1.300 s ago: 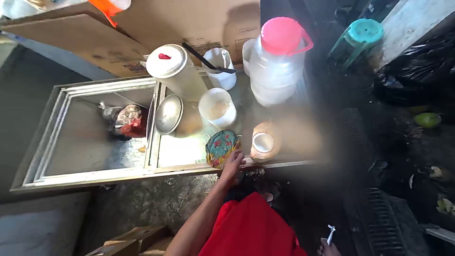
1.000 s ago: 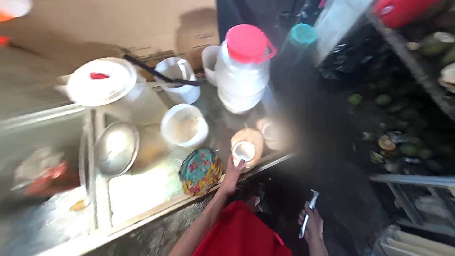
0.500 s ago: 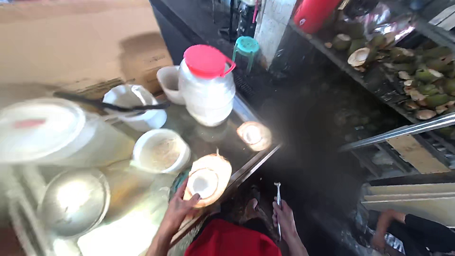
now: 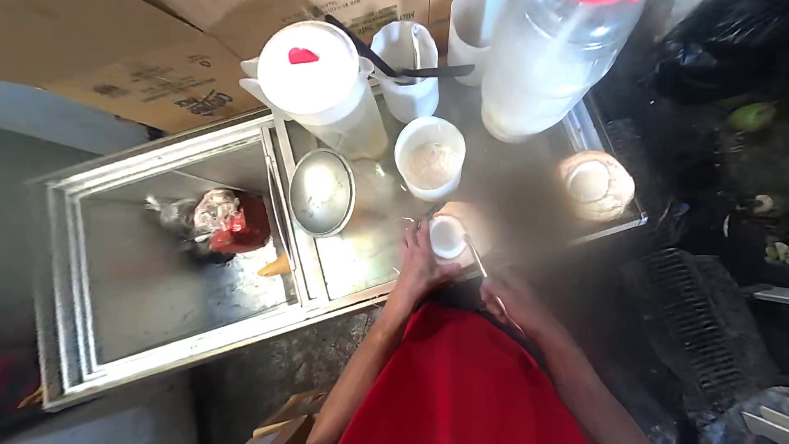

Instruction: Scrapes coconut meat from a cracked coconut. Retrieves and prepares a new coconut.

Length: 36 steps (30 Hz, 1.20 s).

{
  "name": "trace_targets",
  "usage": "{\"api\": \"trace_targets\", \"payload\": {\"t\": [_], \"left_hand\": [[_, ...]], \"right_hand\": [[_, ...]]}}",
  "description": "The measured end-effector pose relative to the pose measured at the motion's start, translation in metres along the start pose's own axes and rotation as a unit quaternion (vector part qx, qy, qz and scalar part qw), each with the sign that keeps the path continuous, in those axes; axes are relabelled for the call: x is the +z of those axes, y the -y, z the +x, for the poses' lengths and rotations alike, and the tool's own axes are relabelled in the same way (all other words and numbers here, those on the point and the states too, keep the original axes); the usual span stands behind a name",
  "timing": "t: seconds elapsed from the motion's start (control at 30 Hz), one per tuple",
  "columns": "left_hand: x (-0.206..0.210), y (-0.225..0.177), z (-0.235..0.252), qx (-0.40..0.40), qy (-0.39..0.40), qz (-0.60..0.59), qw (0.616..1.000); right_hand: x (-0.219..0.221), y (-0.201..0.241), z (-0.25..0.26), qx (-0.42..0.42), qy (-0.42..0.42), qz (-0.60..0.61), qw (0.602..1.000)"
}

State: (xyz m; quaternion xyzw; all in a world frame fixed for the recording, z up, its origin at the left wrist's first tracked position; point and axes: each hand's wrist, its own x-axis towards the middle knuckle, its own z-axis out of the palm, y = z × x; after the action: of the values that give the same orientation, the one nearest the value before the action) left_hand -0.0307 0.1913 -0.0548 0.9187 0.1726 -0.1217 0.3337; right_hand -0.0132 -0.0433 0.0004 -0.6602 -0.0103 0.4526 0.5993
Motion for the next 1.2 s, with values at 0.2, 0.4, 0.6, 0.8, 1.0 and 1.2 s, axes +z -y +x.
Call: {"api": "trace_targets", "payload": {"t": [0.2, 0.4, 0.6, 0.8, 1.0, 1.2], "left_hand": [[-0.006, 0.014, 0.010, 0.006, 0.030, 0.021, 0.999], [0.011, 0.019, 0.012, 0.034, -0.024, 0.036, 0.998], [0.000, 0.039, 0.026, 0.076, 0.027, 0.031, 0.996], [0.005, 0.039, 0.022, 0.101, 0.014, 0.037, 0.994], [0.002, 0.029, 0.024, 0.070, 0.027, 0.040, 0.996], [-0.003, 0.041, 0.033, 0.129, 0.061, 0.053, 0.988]], "right_hand": [[0.012, 0.031, 0.044, 0.111, 0.077, 0.000, 0.991], [0.034, 0.037, 0.085, 0.170, 0.003, 0.103, 0.980], [0.031, 0.037, 0.081, 0.050, 0.084, -0.309, 0.946], [0.014, 0.065, 0.046, 0.040, 0.128, -0.567, 0.813], [0.037, 0.041, 0.080, 0.127, 0.006, -0.236, 0.964], [0.024, 0.036, 0.046, 0.021, 0.117, -0.480, 0.869]]}}
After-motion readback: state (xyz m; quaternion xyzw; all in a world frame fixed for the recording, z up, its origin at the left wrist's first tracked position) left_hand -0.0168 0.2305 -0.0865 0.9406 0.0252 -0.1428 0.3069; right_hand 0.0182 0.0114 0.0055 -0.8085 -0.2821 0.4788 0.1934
